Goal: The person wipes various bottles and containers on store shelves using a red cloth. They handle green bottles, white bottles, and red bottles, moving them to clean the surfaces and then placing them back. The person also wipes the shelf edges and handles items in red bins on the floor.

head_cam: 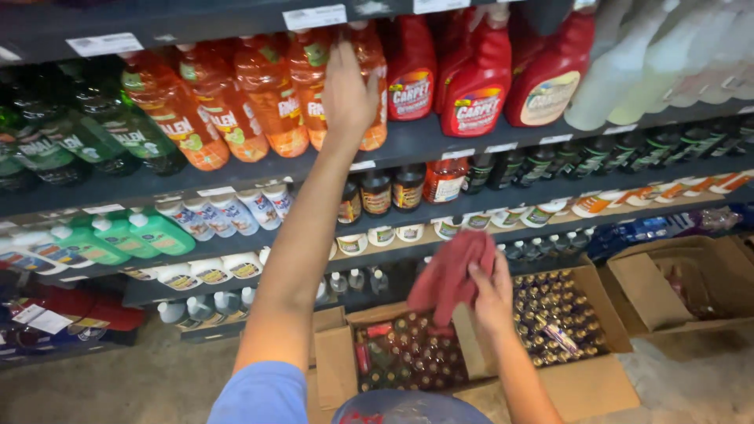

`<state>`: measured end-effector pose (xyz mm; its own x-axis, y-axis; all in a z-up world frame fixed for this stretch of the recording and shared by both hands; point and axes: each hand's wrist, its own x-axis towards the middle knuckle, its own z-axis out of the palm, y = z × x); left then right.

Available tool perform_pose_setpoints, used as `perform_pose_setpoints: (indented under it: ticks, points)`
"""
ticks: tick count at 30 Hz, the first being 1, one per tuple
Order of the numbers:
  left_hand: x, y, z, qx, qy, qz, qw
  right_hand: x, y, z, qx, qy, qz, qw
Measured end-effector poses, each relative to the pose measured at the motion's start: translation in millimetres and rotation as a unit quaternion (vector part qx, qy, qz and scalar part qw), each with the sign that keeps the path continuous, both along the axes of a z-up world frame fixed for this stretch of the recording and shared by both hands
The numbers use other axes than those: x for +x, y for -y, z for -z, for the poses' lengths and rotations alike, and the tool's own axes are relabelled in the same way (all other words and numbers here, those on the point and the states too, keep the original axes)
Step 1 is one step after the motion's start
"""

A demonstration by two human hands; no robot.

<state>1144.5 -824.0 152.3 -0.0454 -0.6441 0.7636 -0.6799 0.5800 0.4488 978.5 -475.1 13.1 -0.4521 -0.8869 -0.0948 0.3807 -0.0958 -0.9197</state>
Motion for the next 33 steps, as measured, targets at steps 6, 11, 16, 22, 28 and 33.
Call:
perform_pose_setpoints:
  ticks: [6, 11, 16, 22, 28, 33]
  points:
    - [-4.0, -43.3, 11.8, 0.011, -0.004, -0.006, 1.000, -50.4, 65.7, -49.1, -0.041, -0.080, 0.037, 0.995]
    - [-31.8, -110.6, 43.0, 0.025, -0.032, 0.132, 0.990, -87.0, 178.9, -69.7, -0.169, -0.304, 0.176, 0.921]
    - [-71.9, -93.2, 77.5, 0.122, -0.029, 0.230, 0.965, -129.5, 267.7, -60.5, -0.098, -0.416, 0.164, 0.889]
    - [-118.9, -35.7, 117.7, 0.192, -0.082, 0.264, 0.941, -147.7, 299.4, -31.5, 0.024, -0.429, 0.095, 0.898]
    - [-153.8, -29.8, 143.6, 0.202, -0.114, 0.209, 0.950, -145.3, 292.9, -30.1, 0.025, -0.434, 0.046, 0.899]
    - [-161.6, -38.1, 172.2, 0.145, -0.119, 0.110, 0.976, -124.4, 272.4, -29.3, 0.051, -0.465, -0.009, 0.884]
